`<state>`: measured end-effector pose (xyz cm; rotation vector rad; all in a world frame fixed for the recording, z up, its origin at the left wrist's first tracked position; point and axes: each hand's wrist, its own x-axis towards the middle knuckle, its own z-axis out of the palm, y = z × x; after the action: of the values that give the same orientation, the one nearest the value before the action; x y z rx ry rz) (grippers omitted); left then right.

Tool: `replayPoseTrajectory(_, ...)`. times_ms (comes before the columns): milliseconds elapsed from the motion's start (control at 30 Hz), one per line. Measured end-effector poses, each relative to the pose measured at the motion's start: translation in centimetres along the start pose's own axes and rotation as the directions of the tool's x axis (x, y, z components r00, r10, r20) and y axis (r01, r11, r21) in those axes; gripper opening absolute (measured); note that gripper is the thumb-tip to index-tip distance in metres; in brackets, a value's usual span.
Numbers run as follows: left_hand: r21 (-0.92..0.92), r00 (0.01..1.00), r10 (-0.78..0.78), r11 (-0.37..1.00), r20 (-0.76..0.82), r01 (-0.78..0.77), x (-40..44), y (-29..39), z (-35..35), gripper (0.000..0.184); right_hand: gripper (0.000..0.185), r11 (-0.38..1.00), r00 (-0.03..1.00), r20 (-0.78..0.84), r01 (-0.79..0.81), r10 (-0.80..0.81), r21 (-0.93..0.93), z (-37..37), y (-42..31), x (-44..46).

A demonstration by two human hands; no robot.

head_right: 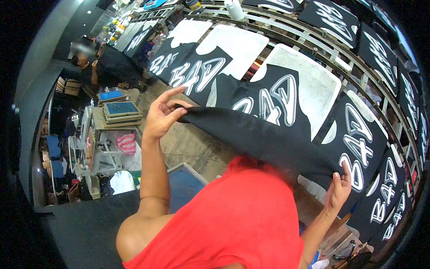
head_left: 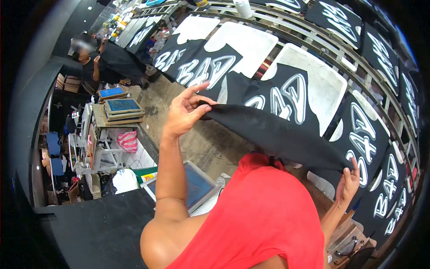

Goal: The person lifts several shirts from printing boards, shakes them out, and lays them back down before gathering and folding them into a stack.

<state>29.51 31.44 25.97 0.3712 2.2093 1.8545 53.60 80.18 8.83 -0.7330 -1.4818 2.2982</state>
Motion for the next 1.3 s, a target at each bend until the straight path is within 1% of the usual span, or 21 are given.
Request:
replayPoseTrajectory(67,0.082,0.997,0.071,0.994,-0.007,-0.070,-0.6,-1.2,-0.7,0.040,0.050,0.999,0.995,-0.096,0.034,-0.037,-0.029,-1.0,0.2,-0.1)
replayPoseTrajectory(100,0.080,0.998,0.064,0.995,-0.009,-0.063,-0.9,-1.5,-0.7,0.040,0.050,0.999,0.995,-0.097,0.028,-0.031,-0.033,-1.7,0.6,0.0)
replayPoseTrajectory(167,0.068,0.971,0.210,0.977,-0.115,-0.204,-1.3,-1.9,-0.6,0.024,0.040,0.974,0.974,-0.010,0.226,-0.226,0.028,-2.1,0.9,0.4)
replayPoseTrajectory(200,0.065,0.971,0.205,0.978,-0.119,-0.199,-1.5,-1.9,-0.7,0.024,0.037,0.961,0.962,0.001,0.273,-0.273,0.047,-1.9,0.4,0.5)
replayPoseTrajectory(267,0.135,0.909,0.414,0.904,-0.039,-0.406,-1.5,-1.6,-0.9,0.035,0.037,0.957,0.957,-0.054,0.288,-0.286,0.031,-0.9,-0.6,0.9)
replayPoseTrajectory(300,0.121,0.913,0.407,0.908,-0.029,-0.401,-1.4,-1.1,-0.2,0.035,0.038,0.951,0.945,-0.118,0.309,-0.305,0.015,-0.6,-1.0,1.0)
replayPoseTrajectory(333,0.044,0.918,0.379,0.925,-0.116,-0.377,-1.4,-0.3,0.8,0.043,0.040,0.953,0.945,-0.128,0.301,-0.302,-0.023,-0.9,-1.0,1.5)
replayPoseTrajectory(367,-0.031,0.916,0.344,0.933,-0.204,-0.358,-1.3,0.0,1.5,0.050,0.049,0.925,0.926,0.002,0.378,-0.378,-0.034,-1.6,-0.7,1.9)
replayPoseTrajectory(400,0.043,0.938,0.301,0.954,-0.172,-0.298,-1.2,-0.5,0.5,0.063,0.053,0.931,0.931,-0.021,0.364,-0.364,-0.018,0.4,-1.6,1.6)
replayPoseTrajectory(533,0.052,0.920,0.356,0.935,-0.165,-0.352,-1.4,-0.6,0.7,0.066,0.059,0.917,0.916,-0.050,0.399,-0.399,-0.007,2.6,-2.6,1.7)
replayPoseTrajectory(633,0.095,0.894,0.398,0.918,-0.208,-0.386,-1.6,-0.8,0.8,0.061,0.056,0.906,0.906,0.006,0.423,-0.423,0.019,-1.4,-1.9,2.6)
replayPoseTrajectory(733,0.143,0.891,0.398,0.916,-0.221,-0.374,-1.9,0.2,1.0,0.048,0.055,0.880,0.880,-0.006,0.476,-0.476,0.010,3.0,-3.7,1.6)
replayPoseTrajectory(767,0.181,0.863,0.476,0.876,-0.168,-0.448,-1.6,0.3,0.7,0.041,0.056,0.856,0.857,0.009,0.516,-0.516,-0.014,3.5,-4.7,1.1)
replayPoseTrajectory(800,0.317,0.858,0.476,0.858,-0.192,-0.404,-1.4,-0.1,0.2,0.038,0.058,0.865,0.864,-0.012,0.502,-0.503,-0.010,3.5,-5.0,1.3)
replayPoseTrajectory(833,0.340,0.829,0.528,0.826,-0.184,-0.450,-1.1,-1.0,-0.4,0.030,0.060,0.869,0.867,-0.051,0.495,-0.496,-0.026,3.0,-5.1,1.6)
replayPoseTrajectory(867,0.372,0.789,0.600,0.769,-0.136,-0.521,-0.4,-1.2,-0.6,0.025,0.060,0.891,0.868,-0.209,0.449,-0.452,-0.060,3.8,-5.3,1.4)
replayPoseTrajectory(900,0.289,0.800,0.560,0.819,-0.215,-0.496,-0.8,-1.8,-2.1,0.016,0.058,0.889,0.875,-0.207,0.455,-0.437,0.044,4.1,-5.3,1.4)
replayPoseTrajectory(967,0.224,0.796,0.585,0.806,-0.156,-0.549,-0.3,-2.2,-4.7,0.019,0.061,0.791,0.824,0.076,0.507,-0.561,0.341,4.3,-5.5,2.1)
replayPoseTrajectory(1033,0.140,0.818,0.540,0.842,-0.200,-0.522,-0.4,-2.0,-6.0,0.018,0.067,0.817,0.868,0.001,0.466,-0.496,0.339,5.4,-6.7,1.0)
replayPoseTrajectory(1133,0.076,0.812,0.548,0.835,-0.199,-0.545,-0.1,-1.1,-6.0,0.018,0.068,0.785,0.848,0.027,0.477,-0.529,0.396,6.1,-7.3,0.3)
replayPoseTrajectory(1300,-0.002,0.808,0.558,0.823,-0.191,-0.568,0.2,-0.5,-6.4,0.020,0.053,0.761,0.785,0.181,0.472,-0.593,0.446,5.1,-6.8,0.2)
